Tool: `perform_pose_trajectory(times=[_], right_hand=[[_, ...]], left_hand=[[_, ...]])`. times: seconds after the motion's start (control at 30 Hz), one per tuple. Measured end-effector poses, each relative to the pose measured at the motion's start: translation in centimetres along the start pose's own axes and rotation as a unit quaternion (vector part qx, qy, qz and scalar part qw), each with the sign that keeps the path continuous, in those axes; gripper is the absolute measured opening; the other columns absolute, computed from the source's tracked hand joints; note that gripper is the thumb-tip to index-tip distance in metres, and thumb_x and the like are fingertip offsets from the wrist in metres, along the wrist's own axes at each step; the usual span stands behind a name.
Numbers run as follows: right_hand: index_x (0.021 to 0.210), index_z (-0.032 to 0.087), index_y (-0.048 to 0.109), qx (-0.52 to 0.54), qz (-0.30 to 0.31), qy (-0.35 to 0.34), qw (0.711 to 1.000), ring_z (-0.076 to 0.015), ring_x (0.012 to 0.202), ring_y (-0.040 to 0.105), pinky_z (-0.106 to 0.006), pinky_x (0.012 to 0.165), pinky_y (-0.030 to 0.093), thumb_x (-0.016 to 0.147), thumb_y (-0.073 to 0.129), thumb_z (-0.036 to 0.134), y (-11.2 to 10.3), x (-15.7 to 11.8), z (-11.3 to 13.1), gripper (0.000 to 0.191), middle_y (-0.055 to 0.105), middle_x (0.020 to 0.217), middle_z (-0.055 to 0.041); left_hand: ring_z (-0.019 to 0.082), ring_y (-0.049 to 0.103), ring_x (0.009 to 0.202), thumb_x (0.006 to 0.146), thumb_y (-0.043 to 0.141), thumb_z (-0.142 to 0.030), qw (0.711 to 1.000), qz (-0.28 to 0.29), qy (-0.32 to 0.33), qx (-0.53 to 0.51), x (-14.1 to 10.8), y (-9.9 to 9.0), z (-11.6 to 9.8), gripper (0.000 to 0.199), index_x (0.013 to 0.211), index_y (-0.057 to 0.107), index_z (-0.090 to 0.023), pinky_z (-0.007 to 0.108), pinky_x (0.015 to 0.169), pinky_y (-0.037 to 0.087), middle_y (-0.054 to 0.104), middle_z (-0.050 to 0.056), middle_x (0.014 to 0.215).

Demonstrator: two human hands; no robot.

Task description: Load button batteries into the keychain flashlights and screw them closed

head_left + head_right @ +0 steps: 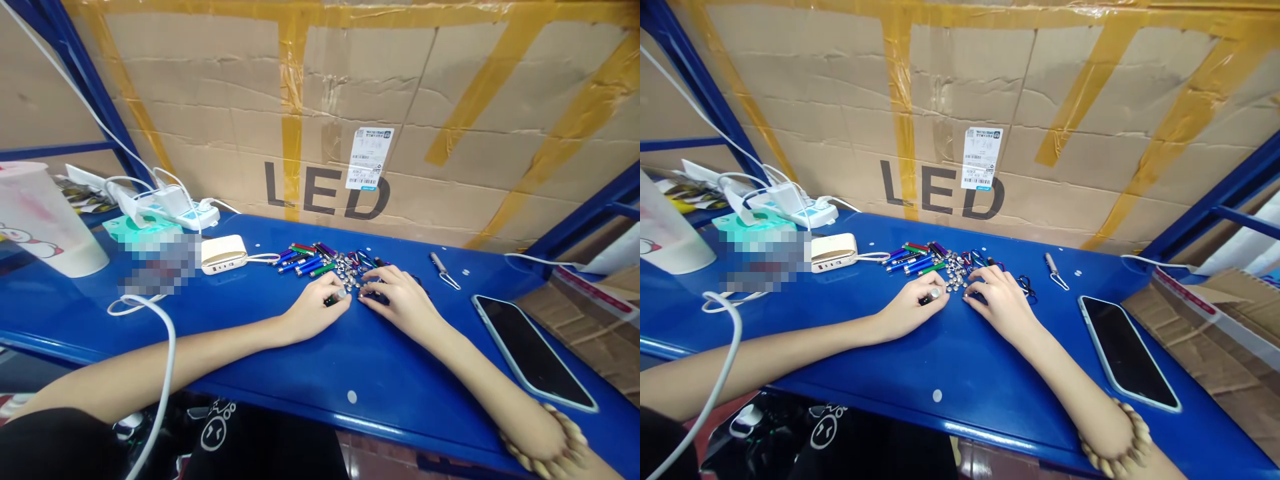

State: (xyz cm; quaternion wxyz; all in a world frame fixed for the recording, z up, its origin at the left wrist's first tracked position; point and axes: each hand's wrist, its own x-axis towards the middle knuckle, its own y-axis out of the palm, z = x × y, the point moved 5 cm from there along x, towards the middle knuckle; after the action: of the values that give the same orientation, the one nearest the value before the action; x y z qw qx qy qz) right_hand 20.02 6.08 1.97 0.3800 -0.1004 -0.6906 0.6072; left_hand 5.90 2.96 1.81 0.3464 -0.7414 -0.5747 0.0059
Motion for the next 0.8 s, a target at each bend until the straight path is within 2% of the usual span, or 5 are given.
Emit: perform_pose_trajectory(times=[0.13,0.3,0.4,0.53,0.8], right_hand=[[0.077,0.021,0.065,0.003,-0.034,-0.022,0.999,-0.0222,0.09,0.055,-0.036,0.072,0.044,0.08,0.06,0.028,-0.5,0.0,0.4,0.01,0.064,0.096,-0.0049],[0.079,0.02,0.064,0.083,-0.174,-0.06,0.979,-0.0162,0.078,0.058,-0.031,0.072,0.047,0.08,0.061,0.025,-2.7,-0.1,1.9,0.007,0.065,0.083,-0.0041],[0.083,0.02,0.064,0.12,-0.229,-0.075,0.963,-0.0154,0.078,0.059,-0.03,0.071,0.049,0.079,0.062,0.02,-3.5,-0.4,2.8,0.005,0.065,0.083,-0.0042],[0.086,0.019,0.064,0.148,-0.231,-0.115,0.955,-0.0148,0.079,0.059,-0.028,0.07,0.05,0.077,0.063,0.016,-3.7,-0.7,3.7,0.01,0.064,0.084,-0.0048],[0.088,0.017,0.064,0.152,-0.209,-0.141,0.956,-0.0144,0.079,0.059,-0.029,0.07,0.051,0.078,0.06,0.012,-3.6,-0.6,4.1,0.012,0.063,0.084,-0.0065]], left_hand=[[0.011,0.045,0.066,0.08,0.043,-0.02,1.0,0.002,-0.002,-0.003,0.0,0.1,0.2,0.028,0.053,0.037,-0.016,0.024,0.065,0.035,0.044,0.0,0.068],[0.007,0.026,0.05,0.079,0.041,-0.022,0.997,0.055,-0.055,0.022,-0.3,0.8,0.9,0.031,0.051,0.029,-0.016,0.023,0.05,0.022,0.026,-0.006,0.05],[0.007,0.026,0.051,0.076,0.041,-0.02,0.995,0.07,-0.062,0.041,-0.5,1.0,1.0,0.027,0.051,0.032,-0.016,0.022,0.05,0.021,0.026,-0.006,0.05],[0.007,0.026,0.05,0.073,0.04,-0.021,0.994,0.069,-0.07,0.046,-0.6,1.1,1.2,0.024,0.051,0.033,-0.016,0.022,0.048,0.02,0.025,-0.006,0.05],[0.007,0.024,0.05,0.073,0.038,-0.023,0.994,0.072,-0.079,0.026,-0.4,1.0,1.4,0.024,0.051,0.031,-0.017,0.021,0.048,0.02,0.024,-0.006,0.051]])
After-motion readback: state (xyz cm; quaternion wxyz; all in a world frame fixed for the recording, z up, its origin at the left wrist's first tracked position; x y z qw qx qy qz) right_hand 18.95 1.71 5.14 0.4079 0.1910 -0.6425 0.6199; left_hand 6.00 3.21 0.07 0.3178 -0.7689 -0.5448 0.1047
